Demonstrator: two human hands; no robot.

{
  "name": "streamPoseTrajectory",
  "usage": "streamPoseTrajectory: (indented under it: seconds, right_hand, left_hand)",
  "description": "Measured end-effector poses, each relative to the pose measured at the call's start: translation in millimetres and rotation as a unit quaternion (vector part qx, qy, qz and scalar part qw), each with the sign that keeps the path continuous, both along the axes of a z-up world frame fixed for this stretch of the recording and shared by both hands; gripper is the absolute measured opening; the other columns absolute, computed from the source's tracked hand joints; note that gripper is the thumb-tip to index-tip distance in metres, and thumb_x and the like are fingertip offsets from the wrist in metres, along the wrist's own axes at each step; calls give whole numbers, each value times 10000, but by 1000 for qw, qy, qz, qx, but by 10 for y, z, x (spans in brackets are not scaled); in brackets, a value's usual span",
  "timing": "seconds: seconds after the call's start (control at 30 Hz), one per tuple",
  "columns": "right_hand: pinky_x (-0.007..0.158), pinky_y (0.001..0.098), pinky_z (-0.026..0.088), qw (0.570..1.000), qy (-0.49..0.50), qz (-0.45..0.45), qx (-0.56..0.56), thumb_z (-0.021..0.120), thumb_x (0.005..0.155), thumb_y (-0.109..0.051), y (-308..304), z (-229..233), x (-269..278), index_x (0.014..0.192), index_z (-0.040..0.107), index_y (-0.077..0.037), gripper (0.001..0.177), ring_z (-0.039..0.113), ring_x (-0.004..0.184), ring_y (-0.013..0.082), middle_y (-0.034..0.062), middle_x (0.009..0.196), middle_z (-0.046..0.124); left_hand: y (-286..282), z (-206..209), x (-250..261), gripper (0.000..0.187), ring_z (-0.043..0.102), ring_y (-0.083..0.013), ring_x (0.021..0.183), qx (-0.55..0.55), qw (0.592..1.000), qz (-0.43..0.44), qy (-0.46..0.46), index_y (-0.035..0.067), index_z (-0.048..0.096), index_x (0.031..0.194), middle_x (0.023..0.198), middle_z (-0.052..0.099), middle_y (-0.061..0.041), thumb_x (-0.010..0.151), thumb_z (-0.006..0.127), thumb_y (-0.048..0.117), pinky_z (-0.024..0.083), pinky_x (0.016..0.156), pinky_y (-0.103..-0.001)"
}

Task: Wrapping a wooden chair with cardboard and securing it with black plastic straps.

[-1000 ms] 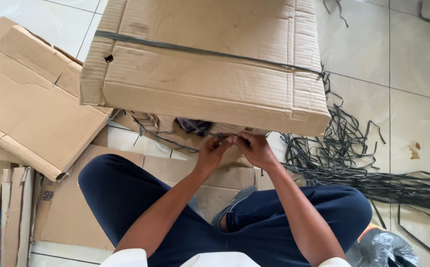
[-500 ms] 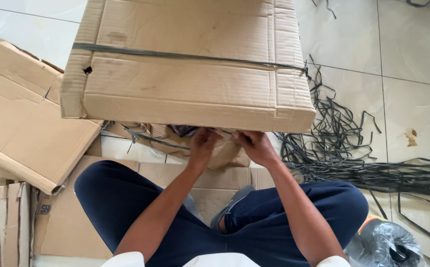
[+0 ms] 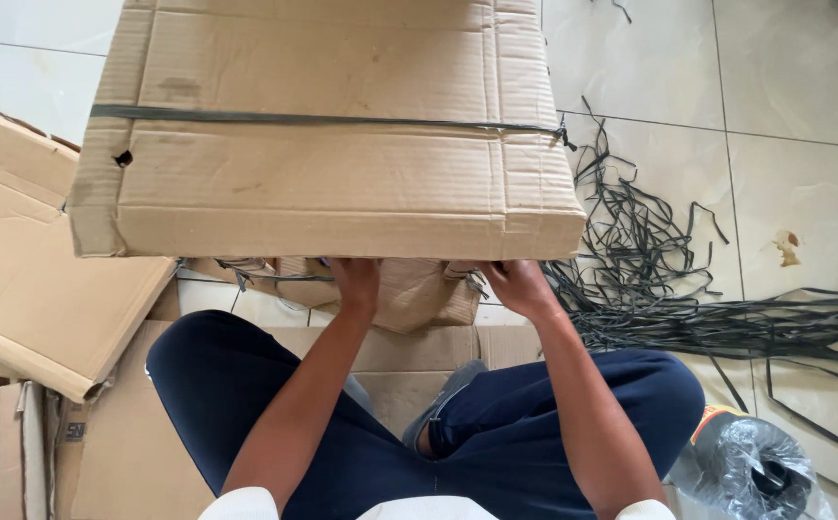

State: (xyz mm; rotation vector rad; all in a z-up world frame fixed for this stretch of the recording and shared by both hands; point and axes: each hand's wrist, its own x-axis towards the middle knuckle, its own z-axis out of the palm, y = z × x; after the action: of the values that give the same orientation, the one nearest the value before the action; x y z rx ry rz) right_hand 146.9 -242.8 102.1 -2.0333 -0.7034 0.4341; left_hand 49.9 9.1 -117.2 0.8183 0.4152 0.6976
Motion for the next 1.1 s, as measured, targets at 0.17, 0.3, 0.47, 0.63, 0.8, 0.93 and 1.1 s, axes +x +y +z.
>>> streamPoseTrajectory:
  seconds: [0.17, 0.3, 0.47, 0.63, 0.8, 0.93, 1.1]
  right_hand:
    - [762, 398, 543, 992, -62, -24, -105, 685, 979, -109, -188, 258, 148, 1096, 741, -45, 145, 711, 924, 283, 152, 982, 769]
    - [824, 398, 566, 977, -168, -110, -69, 695, 944, -83, -345, 9, 280, 1145, 733, -38, 210, 720, 1037, 289, 181, 1068, 772]
    - [923, 378, 567, 972, 23, -181, 149, 751, 920, -97, -482, -850, 451, 1310, 629, -32, 414, 683, 1138, 235, 128, 1237, 715]
    - [1002, 393, 563, 857, 273, -199, 389, 729, 935, -98, -495, -1498, 744, 1458, 533, -56, 560, 643, 1238, 225, 98, 1389, 645]
    - [997, 457, 555, 771, 424, -249, 404, 502, 1056, -306, -221, -1086, 838, 1462, 512, -110, 451, 616, 1261, 270, 95, 1426, 615]
    - [1035, 468, 551, 723, 465, -228, 457, 432, 1062, -348, -182, -1056, 891, 1472, 493, -127, 470, 609, 1285, 285, 91, 1459, 594]
    - [1052, 487, 539, 712, 458, -178, 501, 405, 1067, -404, -164, -1225, 934, 1492, 472, -124, 513, 592, 1307, 299, 99, 1485, 564]
  left_hand:
    - [-111, -507, 213, 348, 606, -290, 1201, 269, 955, 29, 124, 55, 582, 1329, 1300, 651, -109, 1020, 613, 212, 497, 1039, -401]
    - [-382, -734, 403, 345, 605, -385, 1222, 523, 809, 60, 262, 31, 651, 1306, 1273, 682, -168, 1047, 629, 257, 493, 1038, -468]
    - [-719, -754, 715, 407, 605, -301, 1199, 333, 929, -53, 154, 44, 596, 1342, 1297, 653, -140, 1040, 615, 317, 514, 1016, -433]
    - [-844, -119, 805, 451, 583, -263, 1213, 217, 964, -113, 104, 58, 537, 1391, 1345, 607, -124, 1042, 598, 338, 513, 1023, -416]
    - [-831, 205, 814, 463, 572, -257, 1227, 204, 965, -125, 111, 61, 518, 1406, 1368, 587, -120, 1042, 591, 339, 506, 1032, -411]
    - [-786, 391, 811, 473, 563, -253, 1239, 196, 964, -135, 116, 64, 503, 1417, 1387, 572, -117, 1042, 586, 339, 501, 1040, -406]
    - [-708, 705, 713, 486, 551, -248, 1253, 181, 965, -147, 124, 67, 484, 1432, 1410, 552, -114, 1042, 579, 340, 494, 1049, -400]
